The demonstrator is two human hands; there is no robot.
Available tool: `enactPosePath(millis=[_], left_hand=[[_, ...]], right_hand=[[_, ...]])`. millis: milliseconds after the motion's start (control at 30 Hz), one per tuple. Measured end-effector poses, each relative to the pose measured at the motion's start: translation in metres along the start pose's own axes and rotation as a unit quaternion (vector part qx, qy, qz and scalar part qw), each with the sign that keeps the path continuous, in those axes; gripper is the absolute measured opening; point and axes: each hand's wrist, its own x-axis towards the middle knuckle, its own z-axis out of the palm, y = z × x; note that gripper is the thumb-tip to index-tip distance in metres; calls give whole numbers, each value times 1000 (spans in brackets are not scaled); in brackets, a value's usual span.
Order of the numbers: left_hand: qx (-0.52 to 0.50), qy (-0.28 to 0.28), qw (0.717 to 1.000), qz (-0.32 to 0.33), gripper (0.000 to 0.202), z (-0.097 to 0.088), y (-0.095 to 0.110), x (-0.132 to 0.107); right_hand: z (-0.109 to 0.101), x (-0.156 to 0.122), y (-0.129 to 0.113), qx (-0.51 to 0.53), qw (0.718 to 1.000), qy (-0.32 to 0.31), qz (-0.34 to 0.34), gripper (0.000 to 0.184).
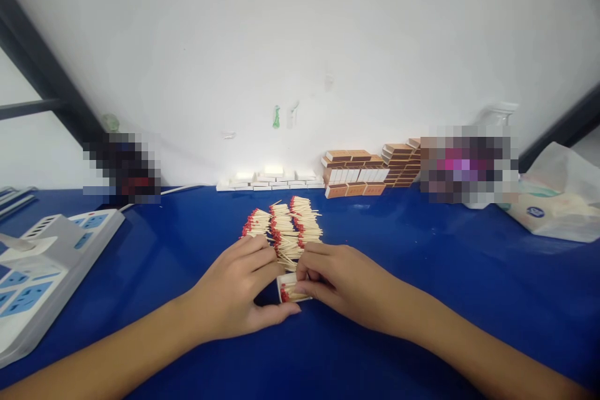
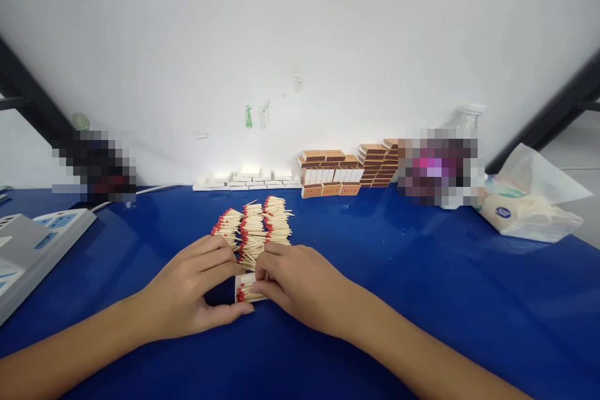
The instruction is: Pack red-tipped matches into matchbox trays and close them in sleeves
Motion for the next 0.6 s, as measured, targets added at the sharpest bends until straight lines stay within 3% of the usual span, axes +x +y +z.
enactPosePath(millis=[600], left_hand=[[-4, -9, 1000, 9, 30, -1, 0, 1]], right_hand=[[-3, -1, -3, 45, 999, -5, -17, 14]])
